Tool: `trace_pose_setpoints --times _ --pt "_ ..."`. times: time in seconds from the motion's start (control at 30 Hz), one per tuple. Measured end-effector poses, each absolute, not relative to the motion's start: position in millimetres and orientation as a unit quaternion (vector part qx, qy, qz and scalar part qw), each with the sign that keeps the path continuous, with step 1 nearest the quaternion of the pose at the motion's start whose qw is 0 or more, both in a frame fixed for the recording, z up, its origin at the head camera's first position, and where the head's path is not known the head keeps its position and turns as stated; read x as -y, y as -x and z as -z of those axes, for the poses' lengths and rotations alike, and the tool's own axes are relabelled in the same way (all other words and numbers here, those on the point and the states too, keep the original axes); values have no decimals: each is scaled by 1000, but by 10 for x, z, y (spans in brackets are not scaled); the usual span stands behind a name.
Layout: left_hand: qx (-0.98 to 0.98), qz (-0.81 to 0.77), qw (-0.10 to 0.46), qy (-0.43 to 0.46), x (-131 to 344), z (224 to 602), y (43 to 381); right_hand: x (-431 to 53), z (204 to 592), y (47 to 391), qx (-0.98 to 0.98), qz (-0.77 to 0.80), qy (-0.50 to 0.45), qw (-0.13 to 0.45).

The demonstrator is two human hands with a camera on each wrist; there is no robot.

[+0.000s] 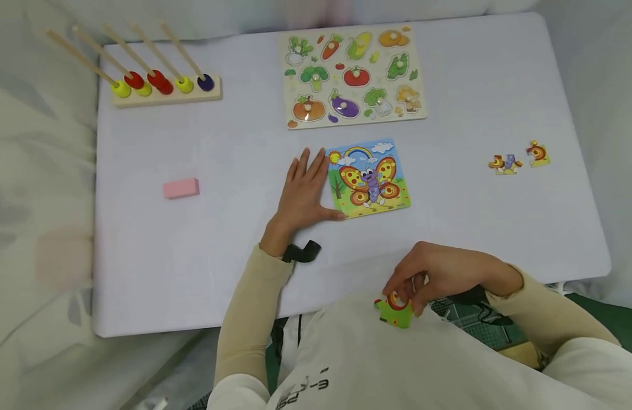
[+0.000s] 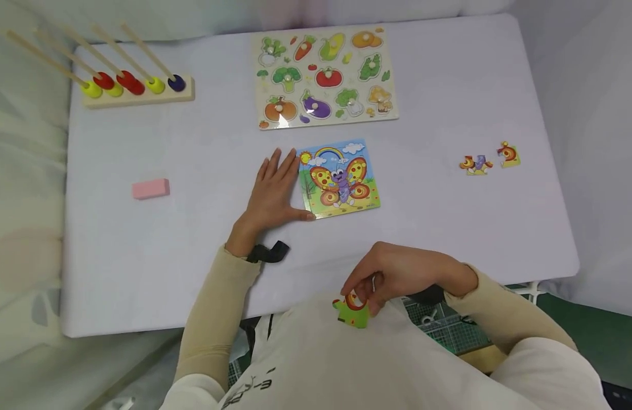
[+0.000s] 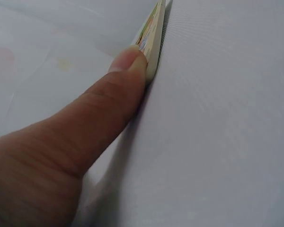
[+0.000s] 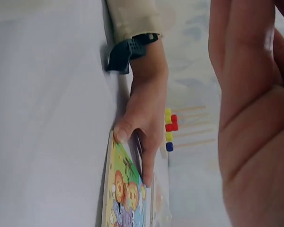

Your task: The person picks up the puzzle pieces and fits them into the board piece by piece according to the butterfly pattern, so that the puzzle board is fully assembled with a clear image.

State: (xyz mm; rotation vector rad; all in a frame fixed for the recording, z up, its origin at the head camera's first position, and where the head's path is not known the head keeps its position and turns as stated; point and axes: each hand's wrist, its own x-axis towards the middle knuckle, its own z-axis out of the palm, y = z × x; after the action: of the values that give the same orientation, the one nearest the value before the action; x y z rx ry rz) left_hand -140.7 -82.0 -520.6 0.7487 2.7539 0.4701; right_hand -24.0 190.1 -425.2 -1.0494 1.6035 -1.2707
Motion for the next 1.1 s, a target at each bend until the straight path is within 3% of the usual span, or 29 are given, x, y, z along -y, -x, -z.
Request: trace_pose_setpoints --times 0.17,0.3,0.37,0.57,0.67,0.93,1.1 --pt "-945 -154 131 -257 805 5180 1413 -1916 4258 281 -646 475 422 423" --pt "-946 -149 132 -256 799 5158 1420 -1909 4260 331 -697 434 409 398" --pt "-946 -147 133 -256 798 5151 1423 -1906 4274 398 -739 412 399 353" --pt "-947 -145 132 -255 798 5162 1415 -1802 4525 767 -865 351 328 144" --pt "-945 -151 131 -258 808 5158 1414 -1708 4698 928 -894 332 283 101" --pt "-945 -146 128 -265 786 5164 1435 -1598 4882 1030 -924 300 220 84" --pt "-945 -146 133 -259 797 5176 1435 -1554 4899 1054 -928 295 198 118"
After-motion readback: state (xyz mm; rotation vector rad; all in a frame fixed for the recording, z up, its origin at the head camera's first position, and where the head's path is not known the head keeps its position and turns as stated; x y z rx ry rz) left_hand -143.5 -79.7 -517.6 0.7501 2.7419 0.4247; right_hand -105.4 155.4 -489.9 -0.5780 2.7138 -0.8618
